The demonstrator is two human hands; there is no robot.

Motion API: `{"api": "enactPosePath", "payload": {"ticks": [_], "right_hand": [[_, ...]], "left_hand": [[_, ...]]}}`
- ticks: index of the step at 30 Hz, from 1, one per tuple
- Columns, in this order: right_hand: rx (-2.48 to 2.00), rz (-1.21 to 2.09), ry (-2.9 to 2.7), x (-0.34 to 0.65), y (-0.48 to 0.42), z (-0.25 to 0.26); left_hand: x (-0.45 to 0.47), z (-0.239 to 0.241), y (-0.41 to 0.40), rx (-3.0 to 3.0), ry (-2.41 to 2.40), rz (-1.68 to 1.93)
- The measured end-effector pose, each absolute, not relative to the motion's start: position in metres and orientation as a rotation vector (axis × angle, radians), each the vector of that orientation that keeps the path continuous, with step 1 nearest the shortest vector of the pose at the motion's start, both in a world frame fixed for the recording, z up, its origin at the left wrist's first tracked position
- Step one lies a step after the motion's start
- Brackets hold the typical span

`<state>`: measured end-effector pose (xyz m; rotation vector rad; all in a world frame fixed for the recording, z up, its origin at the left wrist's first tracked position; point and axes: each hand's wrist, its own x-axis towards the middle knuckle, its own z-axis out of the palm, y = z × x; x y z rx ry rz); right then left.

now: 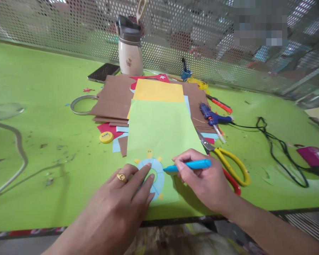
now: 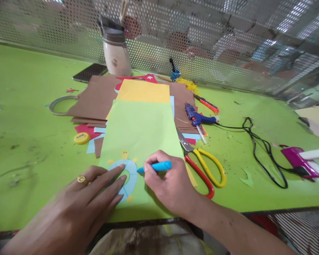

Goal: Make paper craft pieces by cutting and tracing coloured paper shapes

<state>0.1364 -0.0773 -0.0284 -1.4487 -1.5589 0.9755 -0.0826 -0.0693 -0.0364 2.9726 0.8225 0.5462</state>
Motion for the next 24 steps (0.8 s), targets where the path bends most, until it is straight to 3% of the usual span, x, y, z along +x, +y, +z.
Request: {"api": "enactPosePath", "payload": {"ticks": [24], "right_hand": [[-1.472, 0.950, -1.569, 0.1379, -0.0784, -0.0291]], "left_hand": [[-0.0850, -0.0385, -0.0694, 2.984, 0.823, 0.554]]}}
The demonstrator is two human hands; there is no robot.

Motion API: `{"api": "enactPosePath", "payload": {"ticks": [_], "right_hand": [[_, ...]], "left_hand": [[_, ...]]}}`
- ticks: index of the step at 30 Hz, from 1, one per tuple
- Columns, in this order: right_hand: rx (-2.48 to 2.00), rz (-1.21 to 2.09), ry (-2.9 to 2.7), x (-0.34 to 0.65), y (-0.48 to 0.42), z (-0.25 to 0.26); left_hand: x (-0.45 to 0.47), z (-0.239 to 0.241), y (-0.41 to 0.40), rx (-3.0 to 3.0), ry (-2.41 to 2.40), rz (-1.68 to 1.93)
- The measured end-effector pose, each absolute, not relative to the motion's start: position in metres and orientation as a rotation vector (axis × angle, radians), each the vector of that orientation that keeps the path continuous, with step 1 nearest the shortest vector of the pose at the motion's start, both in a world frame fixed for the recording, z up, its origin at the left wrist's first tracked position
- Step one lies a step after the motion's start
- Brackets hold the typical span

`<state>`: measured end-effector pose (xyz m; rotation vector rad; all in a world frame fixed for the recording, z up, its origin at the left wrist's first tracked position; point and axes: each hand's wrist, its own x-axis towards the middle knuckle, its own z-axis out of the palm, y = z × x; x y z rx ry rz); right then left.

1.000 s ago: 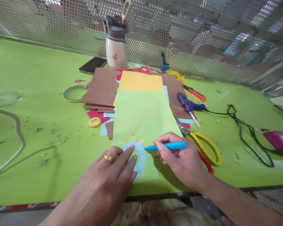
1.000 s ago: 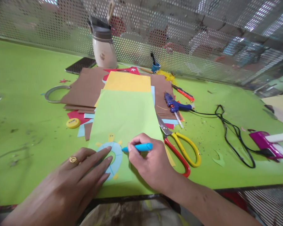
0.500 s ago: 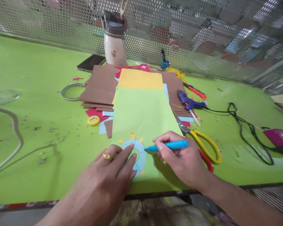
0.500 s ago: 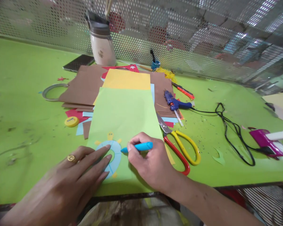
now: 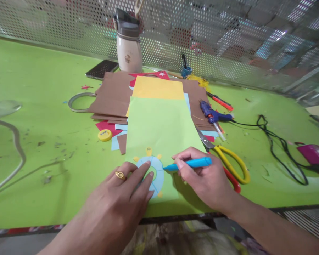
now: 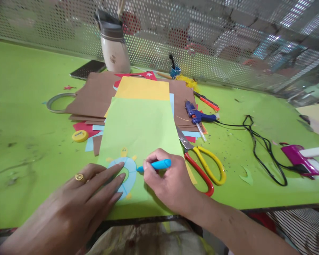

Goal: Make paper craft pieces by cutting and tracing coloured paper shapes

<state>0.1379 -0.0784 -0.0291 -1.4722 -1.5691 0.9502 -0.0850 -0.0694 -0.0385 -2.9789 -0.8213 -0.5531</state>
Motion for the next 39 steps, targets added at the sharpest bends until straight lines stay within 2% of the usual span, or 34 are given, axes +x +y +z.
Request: {"api": "enactPosePath", "payload": {"ticks": [23, 39], "right_hand": [[-1.482, 0.986, -1.478, 0.140, -0.078, -0.027], [-1.479, 1.007, -1.514, 0.140, -0.090, -0.024]], "left_hand": [[-0.077, -0.029, -0.067, -2.982, -0.806, -0.550], [-0.076, -0.032, -0.067, -2.922, -0.811, -0.677]]}}
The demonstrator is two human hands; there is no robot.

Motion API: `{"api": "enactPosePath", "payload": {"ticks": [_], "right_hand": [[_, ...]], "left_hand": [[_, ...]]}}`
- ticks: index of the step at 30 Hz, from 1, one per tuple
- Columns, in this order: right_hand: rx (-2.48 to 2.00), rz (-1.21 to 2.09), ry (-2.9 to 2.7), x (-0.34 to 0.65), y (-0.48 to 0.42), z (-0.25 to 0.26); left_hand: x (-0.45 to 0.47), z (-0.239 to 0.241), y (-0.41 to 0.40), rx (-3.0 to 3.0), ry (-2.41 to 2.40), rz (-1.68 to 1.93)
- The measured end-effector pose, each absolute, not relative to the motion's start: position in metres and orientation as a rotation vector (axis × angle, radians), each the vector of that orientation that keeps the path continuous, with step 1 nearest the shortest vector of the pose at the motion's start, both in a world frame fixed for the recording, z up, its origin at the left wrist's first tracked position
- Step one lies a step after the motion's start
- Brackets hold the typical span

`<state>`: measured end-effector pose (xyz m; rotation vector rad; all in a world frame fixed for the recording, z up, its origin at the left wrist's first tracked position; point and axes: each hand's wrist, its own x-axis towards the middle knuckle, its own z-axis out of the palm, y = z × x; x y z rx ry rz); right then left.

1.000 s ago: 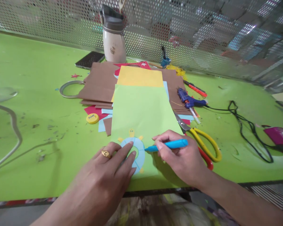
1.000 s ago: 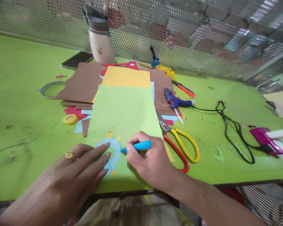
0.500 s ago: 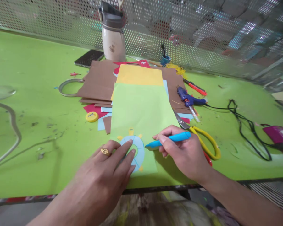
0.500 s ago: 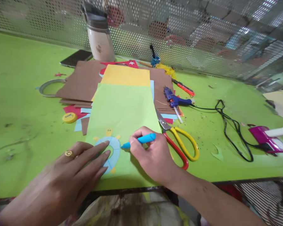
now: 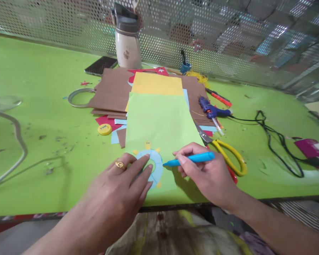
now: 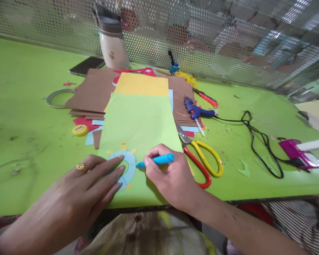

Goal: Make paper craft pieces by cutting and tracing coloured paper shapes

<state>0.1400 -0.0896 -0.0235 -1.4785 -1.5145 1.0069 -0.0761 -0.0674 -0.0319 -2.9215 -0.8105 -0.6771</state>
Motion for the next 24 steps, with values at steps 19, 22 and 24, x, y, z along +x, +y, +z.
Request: {"api": "enactPosePath", "payload": {"ticks": [19, 22, 24], "right_hand": [[-1.514, 0.950, -1.541, 0.1394, -0.0947, -0.0259], [-1.525, 0.932, -1.514, 0.1387, -0.0935, -0.0264], [-1.527, 0.913, -1.521, 0.1378, -0.0928, -0.0268]], "left_hand": [[-0.0800, -0.0363, -0.0699, -2.900, -0.748, -0.577], [-0.0798, -0.0376, -0.0690, -2.893, -0.765, -0.575], [-0.0793, -0.0380, -0.0684, -2.891, -0.773, -0.583]]}}
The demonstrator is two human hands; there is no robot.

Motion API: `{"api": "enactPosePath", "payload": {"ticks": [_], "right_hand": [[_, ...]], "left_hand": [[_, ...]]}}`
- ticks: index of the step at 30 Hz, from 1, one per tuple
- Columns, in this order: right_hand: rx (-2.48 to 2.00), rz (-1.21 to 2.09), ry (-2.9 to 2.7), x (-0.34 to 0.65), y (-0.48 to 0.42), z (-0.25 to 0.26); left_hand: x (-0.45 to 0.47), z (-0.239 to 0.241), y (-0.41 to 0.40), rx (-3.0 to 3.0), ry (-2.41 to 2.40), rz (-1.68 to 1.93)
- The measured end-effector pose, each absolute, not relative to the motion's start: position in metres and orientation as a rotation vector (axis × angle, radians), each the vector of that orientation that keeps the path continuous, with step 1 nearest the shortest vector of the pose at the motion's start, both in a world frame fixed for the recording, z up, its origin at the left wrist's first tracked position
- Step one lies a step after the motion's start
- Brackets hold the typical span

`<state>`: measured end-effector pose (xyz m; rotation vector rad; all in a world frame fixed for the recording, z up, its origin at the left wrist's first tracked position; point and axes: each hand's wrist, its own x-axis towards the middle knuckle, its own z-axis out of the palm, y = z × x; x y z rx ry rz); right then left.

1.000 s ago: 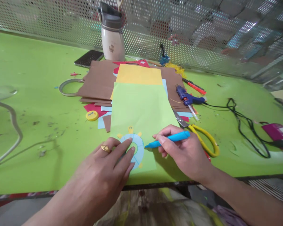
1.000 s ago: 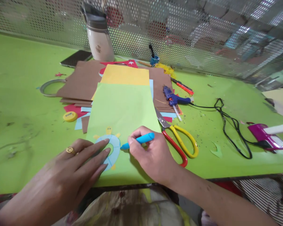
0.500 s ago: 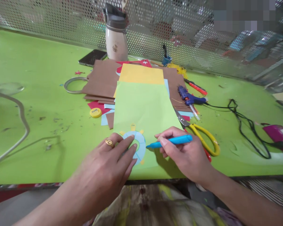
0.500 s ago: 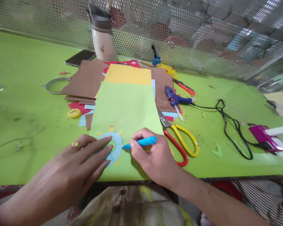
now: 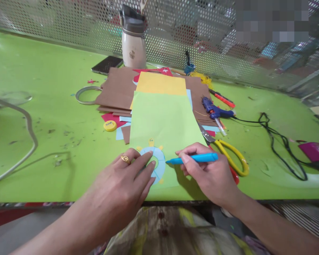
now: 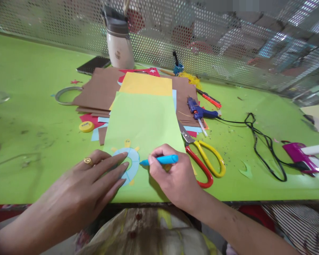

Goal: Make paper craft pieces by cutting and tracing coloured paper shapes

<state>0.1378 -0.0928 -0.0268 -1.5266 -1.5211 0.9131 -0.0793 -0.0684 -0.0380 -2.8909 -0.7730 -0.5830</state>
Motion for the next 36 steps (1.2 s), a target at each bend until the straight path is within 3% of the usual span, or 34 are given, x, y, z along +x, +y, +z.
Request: {"api": "enactPosePath", "payload": {"ticks": [36], "right_hand": [[-1.466, 0.879, -1.573, 0.1376, -0.0966, -0.0284]], "left_hand": [[-0.0727, -0.0291, -0.0673, -2.932, -0.886, -0.678]]}}
